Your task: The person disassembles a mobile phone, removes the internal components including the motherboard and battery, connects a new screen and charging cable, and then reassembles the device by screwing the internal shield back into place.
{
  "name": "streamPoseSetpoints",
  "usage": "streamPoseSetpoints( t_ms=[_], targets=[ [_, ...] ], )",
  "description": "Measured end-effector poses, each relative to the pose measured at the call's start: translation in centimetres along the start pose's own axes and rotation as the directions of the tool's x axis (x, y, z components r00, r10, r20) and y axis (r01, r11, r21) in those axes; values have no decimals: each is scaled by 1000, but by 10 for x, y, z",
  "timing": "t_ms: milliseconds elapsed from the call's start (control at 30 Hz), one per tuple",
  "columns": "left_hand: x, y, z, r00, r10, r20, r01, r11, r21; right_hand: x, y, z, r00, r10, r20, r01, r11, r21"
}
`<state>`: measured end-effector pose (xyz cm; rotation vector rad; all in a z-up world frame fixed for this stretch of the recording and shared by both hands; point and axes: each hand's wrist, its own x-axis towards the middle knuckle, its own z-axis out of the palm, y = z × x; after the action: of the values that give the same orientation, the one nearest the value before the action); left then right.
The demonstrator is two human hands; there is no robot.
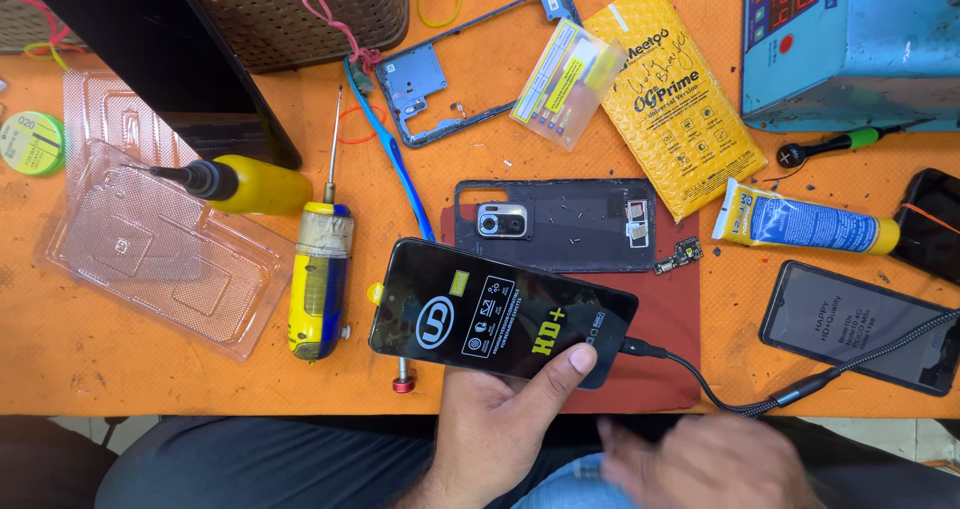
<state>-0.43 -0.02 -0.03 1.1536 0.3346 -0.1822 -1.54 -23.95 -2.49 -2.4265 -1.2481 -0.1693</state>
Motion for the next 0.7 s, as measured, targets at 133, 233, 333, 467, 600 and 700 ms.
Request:
streamPoseSetpoints(
  t_ms=[133,233,333,467,600,700],
  targets=[
    [1,-1,0,999,-47,-9,47,998,-47,8,-2,-8,998,-64,-10,64,978,200],
    [0,-1,-1,998,-58,-17,58,997,-44,17,-11,-3,999,-29,-23,30,999,38],
    [0,0,0,993,-115,-28,113,992,-50,19,-16,7,990,-99,96,100,995,-8],
    [0,-1,0,995,-93,-18,92,994,-67,7,-18,11,951,-210,229,200,978,66],
    [1,-2,-1,998,-56,17,58,990,-128,-18,-9,21,973,-183,139,175,982,70],
    [1,-1,-2,999,-8,47,12,996,-91,-47,-1,32,972,-155,178,137,985,108]
  ],
)
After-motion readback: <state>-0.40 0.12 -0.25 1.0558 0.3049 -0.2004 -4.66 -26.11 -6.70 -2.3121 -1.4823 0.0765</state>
